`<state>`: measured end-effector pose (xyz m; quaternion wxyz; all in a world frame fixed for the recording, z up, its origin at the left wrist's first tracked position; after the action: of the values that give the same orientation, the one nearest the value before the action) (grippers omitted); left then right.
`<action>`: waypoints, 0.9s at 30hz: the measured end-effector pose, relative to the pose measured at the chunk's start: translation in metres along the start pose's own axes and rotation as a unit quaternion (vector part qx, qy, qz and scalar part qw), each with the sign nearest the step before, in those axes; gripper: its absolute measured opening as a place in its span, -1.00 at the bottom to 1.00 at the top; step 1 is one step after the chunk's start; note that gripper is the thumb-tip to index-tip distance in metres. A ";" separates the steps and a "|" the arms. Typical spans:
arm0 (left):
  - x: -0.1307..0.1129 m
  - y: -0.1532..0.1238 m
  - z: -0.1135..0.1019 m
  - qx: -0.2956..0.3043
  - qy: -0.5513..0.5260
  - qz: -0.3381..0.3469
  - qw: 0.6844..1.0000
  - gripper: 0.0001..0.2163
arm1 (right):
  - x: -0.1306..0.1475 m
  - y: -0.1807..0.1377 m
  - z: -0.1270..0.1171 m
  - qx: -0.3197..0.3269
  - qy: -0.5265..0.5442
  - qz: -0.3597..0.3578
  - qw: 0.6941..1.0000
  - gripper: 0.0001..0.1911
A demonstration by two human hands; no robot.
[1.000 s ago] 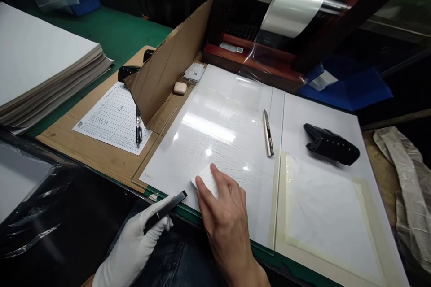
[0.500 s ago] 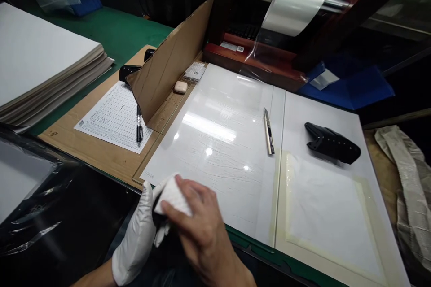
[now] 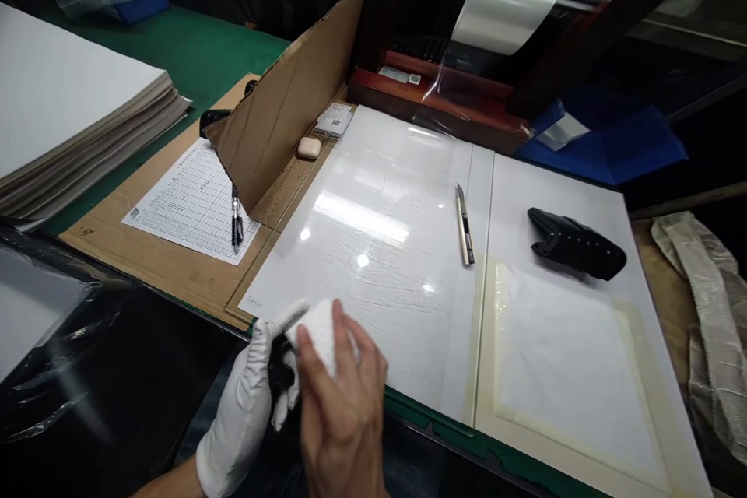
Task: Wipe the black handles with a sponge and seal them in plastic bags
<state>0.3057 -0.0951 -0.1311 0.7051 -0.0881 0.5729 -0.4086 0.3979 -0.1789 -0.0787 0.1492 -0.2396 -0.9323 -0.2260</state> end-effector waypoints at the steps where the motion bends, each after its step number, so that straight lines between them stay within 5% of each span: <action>1: 0.001 -0.001 0.000 -0.002 0.001 -0.006 1.000 -0.28 | 0.000 -0.001 0.000 -0.007 -0.013 0.018 1.000 -0.49; 8: 0.000 -0.002 0.001 -0.011 0.032 0.007 0.999 -0.33 | -0.004 -0.006 0.005 -0.010 -0.019 0.033 0.999 -0.46; 12: -0.009 -0.002 0.002 0.047 0.061 -0.019 0.997 -0.36 | -0.039 -0.006 -0.005 0.028 0.050 0.166 0.985 -0.63; 14: -0.018 -0.001 0.000 0.092 0.068 -0.040 0.993 -0.35 | -0.054 -0.010 -0.007 0.114 0.169 0.271 0.941 -0.57; 16: -0.027 -0.003 -0.001 0.155 0.083 -0.083 0.981 -0.31 | -0.057 -0.015 -0.006 0.229 0.279 0.349 0.865 -0.43; 20: -0.035 -0.013 0.000 0.271 0.124 -0.207 0.932 -0.18 | -0.035 -0.012 -0.010 0.375 0.429 0.341 0.747 -0.33; 24: -0.049 -0.009 -0.006 0.169 0.117 -0.115 0.972 -0.22 | -0.030 -0.007 -0.010 0.371 0.426 0.337 0.753 -0.30; 27: -0.044 -0.013 -0.001 0.181 0.107 -0.113 0.971 -0.25 | -0.031 -0.010 -0.006 0.376 0.429 0.338 0.748 -0.31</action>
<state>0.2988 -0.0731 -0.0914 0.5931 0.0211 0.5480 -0.5894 0.4197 -0.2017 -0.0891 0.6779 -0.3419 -0.6378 0.1294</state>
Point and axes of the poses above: each hand's wrist, its own y-axis towards the middle knuckle, its own z-axis out of the palm, x = y × z, the point moved 6 cm from there along y, towards the middle knuckle, and after that the axes turned 14 degrees about -y, right-handed, at the moved point
